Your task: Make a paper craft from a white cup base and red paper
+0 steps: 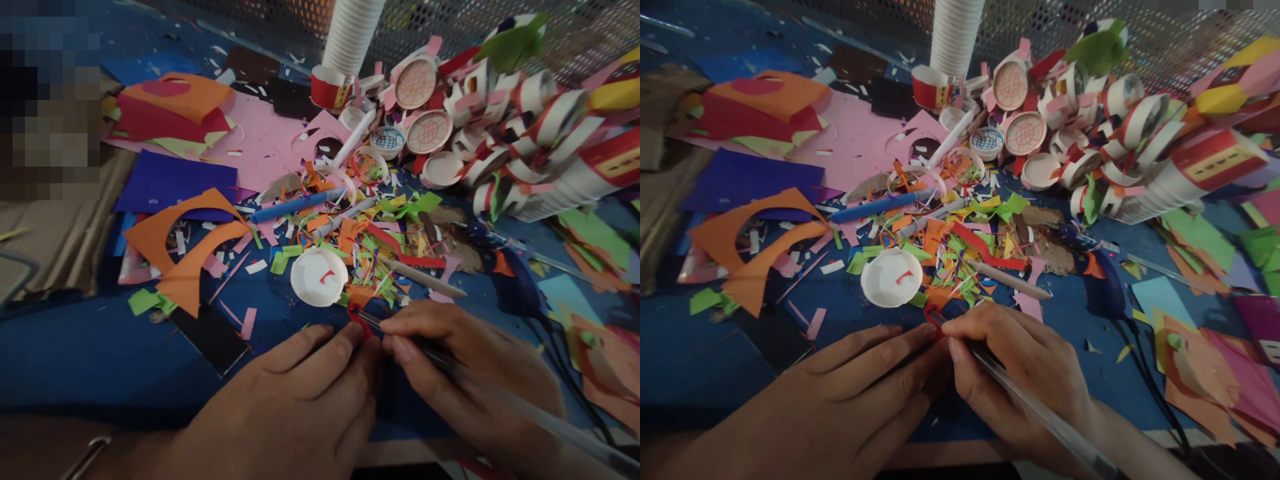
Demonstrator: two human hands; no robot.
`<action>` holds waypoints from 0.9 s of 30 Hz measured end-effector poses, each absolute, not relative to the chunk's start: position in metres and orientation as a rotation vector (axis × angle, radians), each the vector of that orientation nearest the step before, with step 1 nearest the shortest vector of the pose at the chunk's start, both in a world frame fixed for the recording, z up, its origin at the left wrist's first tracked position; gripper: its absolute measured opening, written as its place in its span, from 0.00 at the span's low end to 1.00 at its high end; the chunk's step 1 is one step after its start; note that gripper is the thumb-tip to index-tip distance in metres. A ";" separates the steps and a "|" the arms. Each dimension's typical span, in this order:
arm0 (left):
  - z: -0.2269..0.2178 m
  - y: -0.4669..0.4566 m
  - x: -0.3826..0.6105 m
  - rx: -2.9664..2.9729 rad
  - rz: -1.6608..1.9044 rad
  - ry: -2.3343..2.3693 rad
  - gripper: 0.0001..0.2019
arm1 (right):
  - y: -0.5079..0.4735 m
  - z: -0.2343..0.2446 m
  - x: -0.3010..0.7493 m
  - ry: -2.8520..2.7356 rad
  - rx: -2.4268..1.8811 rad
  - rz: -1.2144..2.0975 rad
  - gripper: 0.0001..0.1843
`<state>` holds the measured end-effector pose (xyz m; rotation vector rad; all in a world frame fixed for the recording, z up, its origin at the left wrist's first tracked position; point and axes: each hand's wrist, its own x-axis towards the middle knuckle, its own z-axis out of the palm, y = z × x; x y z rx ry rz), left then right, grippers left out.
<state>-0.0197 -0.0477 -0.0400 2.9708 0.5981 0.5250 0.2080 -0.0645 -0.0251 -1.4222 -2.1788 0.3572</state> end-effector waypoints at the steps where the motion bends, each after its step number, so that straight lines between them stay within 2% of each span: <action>1: -0.040 -0.048 -0.020 2.970 0.515 0.597 0.21 | -0.065 -0.025 0.208 -2.178 -1.425 0.359 0.08; 17: -0.038 -0.048 -0.019 2.972 0.493 0.611 0.20 | -0.065 -0.025 0.208 -2.179 -1.385 0.418 0.10; 27: -0.039 -0.049 -0.021 2.986 0.488 0.595 0.21 | -0.065 -0.025 0.210 -2.179 -1.392 0.293 0.08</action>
